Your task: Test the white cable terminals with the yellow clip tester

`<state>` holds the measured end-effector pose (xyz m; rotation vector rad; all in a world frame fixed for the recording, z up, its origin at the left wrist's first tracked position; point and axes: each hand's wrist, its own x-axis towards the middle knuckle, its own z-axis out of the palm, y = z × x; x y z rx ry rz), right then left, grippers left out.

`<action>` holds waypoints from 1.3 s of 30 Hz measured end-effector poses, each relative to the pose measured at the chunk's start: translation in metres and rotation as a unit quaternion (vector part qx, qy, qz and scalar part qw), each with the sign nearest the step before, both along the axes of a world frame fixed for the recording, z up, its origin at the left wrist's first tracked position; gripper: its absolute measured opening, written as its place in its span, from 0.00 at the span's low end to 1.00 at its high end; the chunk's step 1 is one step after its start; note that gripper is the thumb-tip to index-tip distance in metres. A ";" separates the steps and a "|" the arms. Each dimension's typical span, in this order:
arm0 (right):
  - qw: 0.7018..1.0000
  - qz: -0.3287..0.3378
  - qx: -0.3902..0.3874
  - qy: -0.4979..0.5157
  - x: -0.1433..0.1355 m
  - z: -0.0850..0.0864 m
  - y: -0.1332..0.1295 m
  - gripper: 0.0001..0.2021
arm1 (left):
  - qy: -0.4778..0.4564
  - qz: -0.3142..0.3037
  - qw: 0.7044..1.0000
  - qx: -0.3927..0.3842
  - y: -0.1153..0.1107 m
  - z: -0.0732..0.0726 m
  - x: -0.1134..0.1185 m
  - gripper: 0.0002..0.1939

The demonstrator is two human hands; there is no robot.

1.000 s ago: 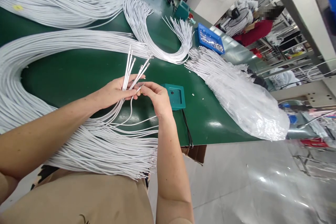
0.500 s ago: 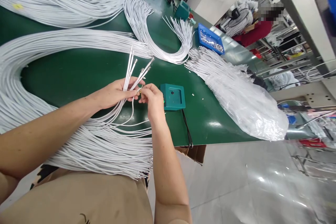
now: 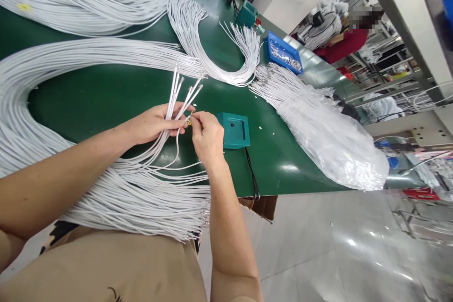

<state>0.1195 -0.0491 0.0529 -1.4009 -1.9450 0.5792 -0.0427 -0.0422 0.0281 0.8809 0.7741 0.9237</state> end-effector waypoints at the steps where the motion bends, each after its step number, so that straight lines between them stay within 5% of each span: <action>1: 0.999 0.006 0.032 -0.036 0.001 0.000 0.000 0.09 | -0.020 -0.001 1.000 -0.018 0.000 0.001 0.000 0.17; 4: 0.998 0.004 0.032 -0.048 0.003 0.000 0.000 0.10 | -0.045 -0.003 0.998 -0.041 0.000 0.002 0.001 0.16; 9: 0.963 -0.030 -0.204 0.170 0.004 -0.002 0.006 0.12 | 0.015 0.006 1.000 0.016 0.000 -0.001 -0.001 0.18; 11: 0.947 -0.050 -0.232 0.216 0.004 -0.003 0.008 0.14 | 0.046 0.009 0.998 0.046 0.000 -0.002 -0.002 0.18; 15: 0.972 -0.021 -0.178 0.155 0.004 -0.005 0.007 0.11 | 0.078 0.013 0.995 0.066 -0.001 0.000 -0.003 0.18; 18: 0.999 0.009 -0.047 -0.002 0.003 -0.010 0.004 0.11 | 0.053 0.021 0.998 0.023 -0.001 0.002 0.000 0.18; 22: 0.963 0.048 0.115 -0.240 0.007 -0.017 0.005 0.16 | 0.016 0.035 0.995 -0.087 0.002 0.001 0.002 0.16; 28: 0.942 0.059 0.084 -0.320 0.022 -0.021 0.020 0.07 | 0.180 0.065 0.981 -0.033 0.005 -0.006 0.000 0.21; 39: 0.940 0.090 0.020 -0.329 0.025 -0.027 0.041 0.05 | 0.280 0.044 0.959 0.016 0.006 -0.013 -0.004 0.21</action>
